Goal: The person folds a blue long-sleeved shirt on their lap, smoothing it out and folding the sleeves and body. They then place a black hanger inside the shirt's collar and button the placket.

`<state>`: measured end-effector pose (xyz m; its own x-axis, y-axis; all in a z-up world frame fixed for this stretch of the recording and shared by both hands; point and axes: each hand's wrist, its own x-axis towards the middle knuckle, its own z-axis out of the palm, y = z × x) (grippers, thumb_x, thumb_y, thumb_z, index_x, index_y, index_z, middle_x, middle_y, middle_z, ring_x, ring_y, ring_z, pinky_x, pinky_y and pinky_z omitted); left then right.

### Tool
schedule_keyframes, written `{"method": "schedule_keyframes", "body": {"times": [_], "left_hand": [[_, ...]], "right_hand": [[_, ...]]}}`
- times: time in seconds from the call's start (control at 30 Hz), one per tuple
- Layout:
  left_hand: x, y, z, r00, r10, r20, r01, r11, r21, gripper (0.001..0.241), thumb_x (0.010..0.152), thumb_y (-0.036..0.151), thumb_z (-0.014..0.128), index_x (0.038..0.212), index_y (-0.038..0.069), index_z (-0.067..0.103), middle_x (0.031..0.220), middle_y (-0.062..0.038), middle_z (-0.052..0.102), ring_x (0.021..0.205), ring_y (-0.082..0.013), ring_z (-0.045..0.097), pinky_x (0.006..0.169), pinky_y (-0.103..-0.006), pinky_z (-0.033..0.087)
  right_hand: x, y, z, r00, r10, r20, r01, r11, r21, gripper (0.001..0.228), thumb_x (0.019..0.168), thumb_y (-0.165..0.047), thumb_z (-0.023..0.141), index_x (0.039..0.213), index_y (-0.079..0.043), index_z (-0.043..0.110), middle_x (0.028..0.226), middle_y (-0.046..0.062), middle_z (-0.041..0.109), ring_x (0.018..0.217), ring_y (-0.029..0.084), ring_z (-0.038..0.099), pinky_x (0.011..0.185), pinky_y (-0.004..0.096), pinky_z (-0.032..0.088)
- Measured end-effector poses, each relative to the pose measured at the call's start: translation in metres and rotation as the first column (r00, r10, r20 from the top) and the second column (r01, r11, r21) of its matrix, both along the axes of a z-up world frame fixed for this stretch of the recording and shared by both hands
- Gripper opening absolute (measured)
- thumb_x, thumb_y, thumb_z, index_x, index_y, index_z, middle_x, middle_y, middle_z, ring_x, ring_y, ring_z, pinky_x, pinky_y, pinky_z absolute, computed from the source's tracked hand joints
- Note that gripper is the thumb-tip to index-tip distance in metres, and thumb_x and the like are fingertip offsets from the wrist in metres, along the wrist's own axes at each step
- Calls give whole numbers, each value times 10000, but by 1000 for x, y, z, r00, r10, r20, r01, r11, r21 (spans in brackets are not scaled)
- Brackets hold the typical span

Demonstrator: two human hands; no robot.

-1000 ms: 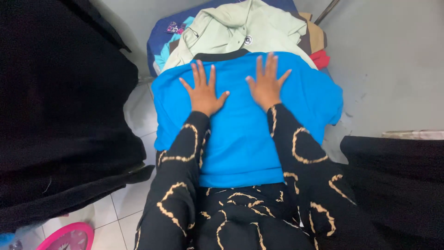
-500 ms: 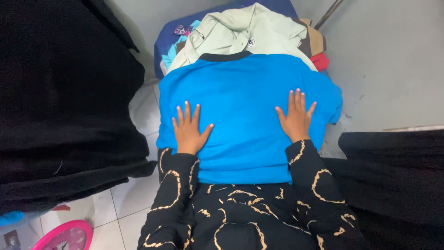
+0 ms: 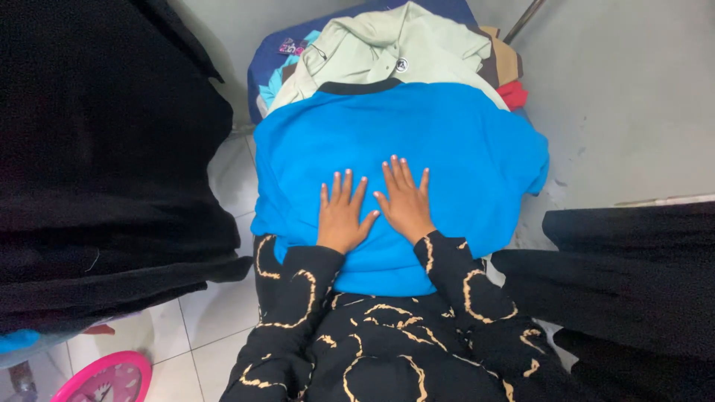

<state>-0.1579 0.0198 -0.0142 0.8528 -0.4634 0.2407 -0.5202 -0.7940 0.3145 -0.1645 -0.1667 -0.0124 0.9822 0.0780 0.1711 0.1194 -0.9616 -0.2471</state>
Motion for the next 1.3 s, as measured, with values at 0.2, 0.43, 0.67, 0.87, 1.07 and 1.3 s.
{"method": "schedule_keyframes", "body": {"times": [0.2,0.43,0.67,0.87,1.07,1.3], "left_hand": [[-2,65,22,971,224,-84,-221,974,42,813,928,658,542,1576,188,396,1660,-182,283,1507,-459,248,1128,-734,193],[9,61,4,950,312,-19,-312,950,24,844,916,549,591,1582,84,367,1628,-341,217,1463,-617,162,1089,-798,150],[42,-14,-3,999,14,-31,-14,1000,17,760,945,572,534,1570,160,399,1640,-217,306,1523,-466,208,1169,-722,99],[58,35,13,982,187,4,-186,978,89,777,917,627,566,1560,211,438,1661,-159,298,1532,-423,216,1134,-754,86],[78,49,6,964,264,25,-264,964,21,827,933,600,578,1586,132,385,1652,-290,194,1500,-560,117,1077,-811,35],[111,-7,9,999,36,-36,-35,999,34,819,957,679,513,1596,186,375,1688,-205,156,1553,-448,66,1143,-764,-3]], "right_hand": [[-12,-87,13,974,-187,128,200,974,-104,742,993,-486,576,1562,-40,408,1612,224,383,1487,389,346,1074,812,106],[4,-88,-1,949,-314,21,314,947,-70,768,1032,-507,512,1555,38,381,1625,293,317,1529,414,254,1117,776,11],[36,-3,-3,998,51,-28,-51,998,-20,712,1012,-442,542,1582,-69,337,1656,198,275,1536,346,248,1146,751,41],[47,-91,10,997,-48,58,52,997,-56,733,994,-439,604,1579,-62,376,1638,226,308,1508,395,283,1101,792,59],[64,-118,5,975,-219,37,219,976,4,764,1032,-449,583,1572,37,347,1640,290,252,1524,428,228,1121,756,18],[95,-32,-3,993,117,-18,-116,992,49,813,1008,-551,554,1617,-93,270,1689,176,166,1560,343,147,1157,723,-59]]}}
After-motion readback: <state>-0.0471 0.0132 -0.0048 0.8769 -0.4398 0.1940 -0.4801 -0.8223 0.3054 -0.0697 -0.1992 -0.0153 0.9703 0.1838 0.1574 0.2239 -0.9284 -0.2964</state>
